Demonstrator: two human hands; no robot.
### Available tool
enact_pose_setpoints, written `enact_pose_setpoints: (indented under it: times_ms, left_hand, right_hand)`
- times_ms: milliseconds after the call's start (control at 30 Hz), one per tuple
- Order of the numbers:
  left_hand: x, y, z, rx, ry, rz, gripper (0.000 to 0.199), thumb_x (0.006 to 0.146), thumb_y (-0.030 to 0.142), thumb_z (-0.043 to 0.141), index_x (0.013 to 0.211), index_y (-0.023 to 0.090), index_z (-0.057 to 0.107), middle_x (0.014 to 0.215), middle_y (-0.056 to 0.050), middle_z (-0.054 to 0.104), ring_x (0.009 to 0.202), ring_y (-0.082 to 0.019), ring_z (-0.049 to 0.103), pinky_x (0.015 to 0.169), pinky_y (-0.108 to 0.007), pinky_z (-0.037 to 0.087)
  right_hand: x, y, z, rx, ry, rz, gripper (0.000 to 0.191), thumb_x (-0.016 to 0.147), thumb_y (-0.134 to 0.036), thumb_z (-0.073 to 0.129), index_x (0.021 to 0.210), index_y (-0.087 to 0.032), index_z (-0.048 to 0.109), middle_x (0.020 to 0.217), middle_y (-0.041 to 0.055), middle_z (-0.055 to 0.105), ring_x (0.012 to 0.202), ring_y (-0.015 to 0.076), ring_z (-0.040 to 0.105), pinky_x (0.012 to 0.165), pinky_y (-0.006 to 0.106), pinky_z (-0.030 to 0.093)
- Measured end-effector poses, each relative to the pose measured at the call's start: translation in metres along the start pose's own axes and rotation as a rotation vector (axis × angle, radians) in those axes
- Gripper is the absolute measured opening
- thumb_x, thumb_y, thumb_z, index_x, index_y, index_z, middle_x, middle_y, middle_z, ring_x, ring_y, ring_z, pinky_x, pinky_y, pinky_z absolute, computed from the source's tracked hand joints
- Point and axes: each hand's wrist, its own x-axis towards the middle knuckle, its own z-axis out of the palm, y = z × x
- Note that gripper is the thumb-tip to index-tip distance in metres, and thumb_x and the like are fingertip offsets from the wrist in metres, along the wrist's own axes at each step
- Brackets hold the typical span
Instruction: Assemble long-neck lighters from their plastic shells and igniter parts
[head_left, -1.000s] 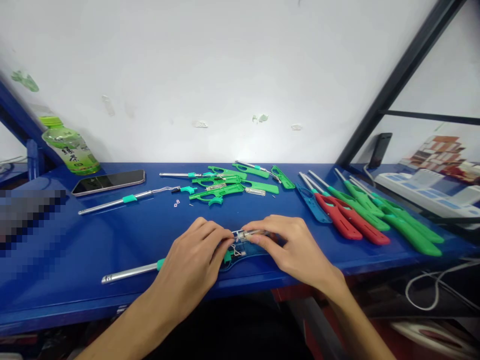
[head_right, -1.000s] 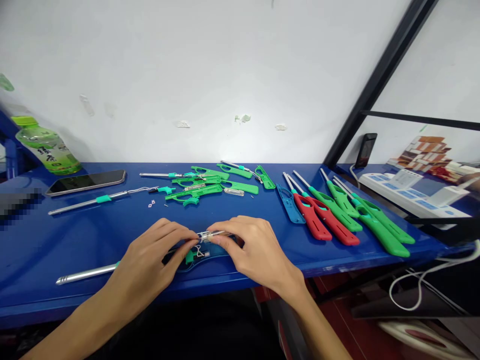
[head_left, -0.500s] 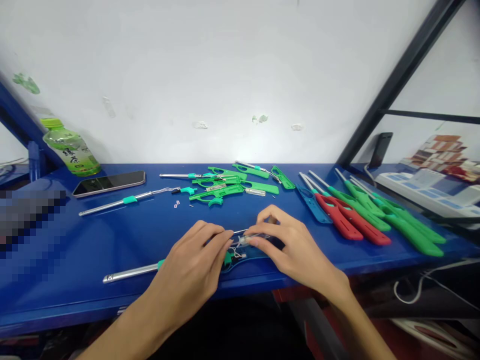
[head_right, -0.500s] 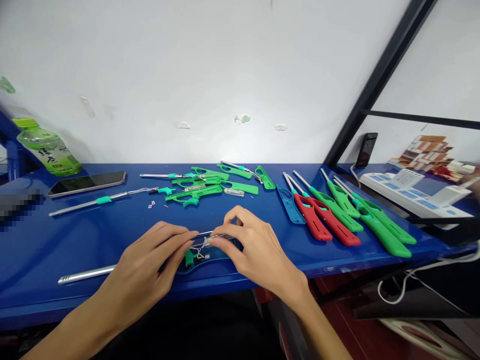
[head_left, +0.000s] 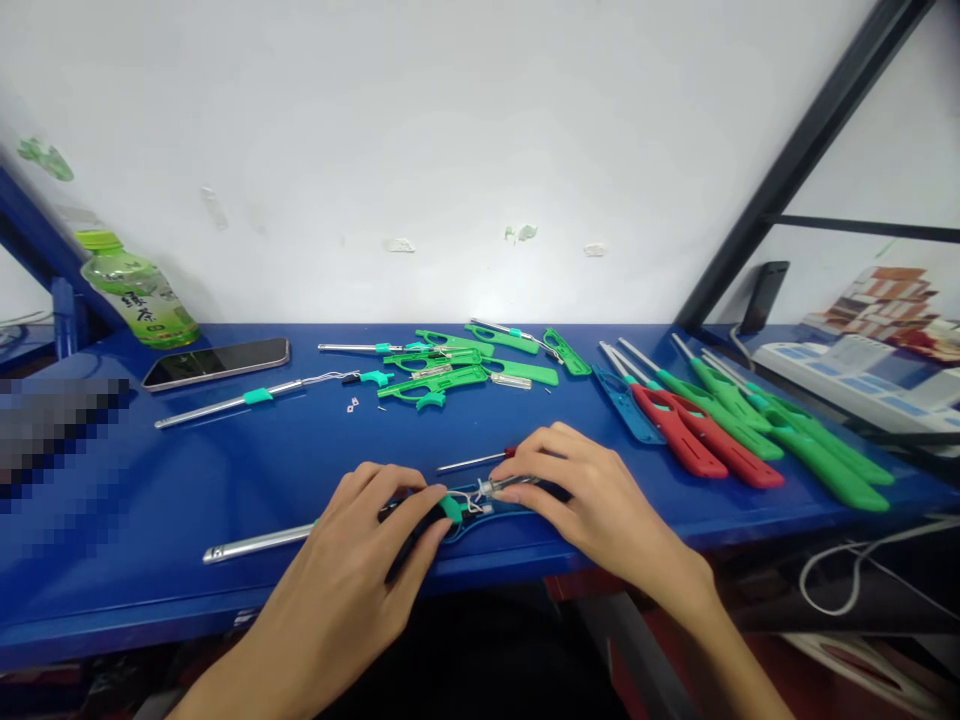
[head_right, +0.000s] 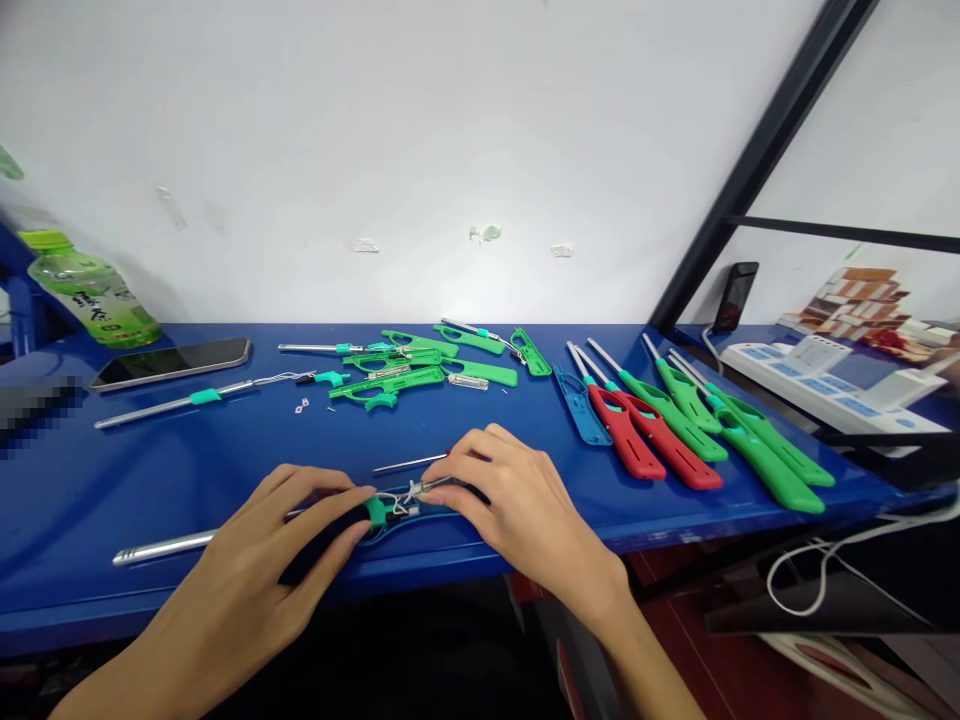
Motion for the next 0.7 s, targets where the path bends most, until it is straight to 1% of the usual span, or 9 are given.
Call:
enact_pose_setpoints:
  times_ms: [100,300,467,700]
  left_hand:
    - [0.0006,0.0007,0.0001,-0.015,0.001,-0.001,0.023,0.107,0.019,0.056,0.127,0.02,0.066,0.112,-0.008,0.064,0.099,-0.022,0.061,0.086,-0.037,0.055]
    - [0.0001,-0.0004,-0.0002,0.004,-0.027,0.015,0.022,0.108,0.018,0.054,0.126,0.019,0.065,0.112,-0.008,0.062,0.098,-0.022,0.06,0.089,-0.039,0.054]
    - [0.0005,0.001,-0.001,0.04,-0.043,0.016,0.023,0.108,0.019,0.052,0.127,0.018,0.065,0.112,-0.009,0.063,0.099,-0.024,0.06,0.087,-0.04,0.054]
    - [-0.0007,0.0014,-0.001,0.052,-0.059,0.022,0.023,0.109,0.019,0.05,0.127,0.018,0.064,0.111,-0.01,0.062,0.098,-0.024,0.058,0.086,-0.04,0.054]
  right_hand:
    - [-0.0007,0.0006,0.0003,0.007,-0.009,-0.003,0.019,0.107,-0.039,0.063,0.11,-0.03,0.08,0.11,0.0033,0.077,0.1,0.0217,0.068,0.094,0.036,0.055]
    - [-0.0004,0.0026,0.0014,0.015,0.002,-0.015,0.021,0.108,-0.037,0.062,0.111,-0.031,0.081,0.111,0.0027,0.077,0.101,0.0206,0.069,0.092,0.034,0.055]
    - [0.0002,0.0056,0.0017,-0.01,-0.016,-0.037,0.027,0.111,-0.038,0.055,0.114,-0.031,0.081,0.113,0.0039,0.079,0.103,0.0221,0.069,0.095,0.036,0.055]
    - [0.0,0.0056,0.0007,-0.022,-0.025,-0.045,0.029,0.111,-0.039,0.052,0.116,-0.031,0.08,0.114,0.0043,0.078,0.102,0.0225,0.068,0.094,0.036,0.054]
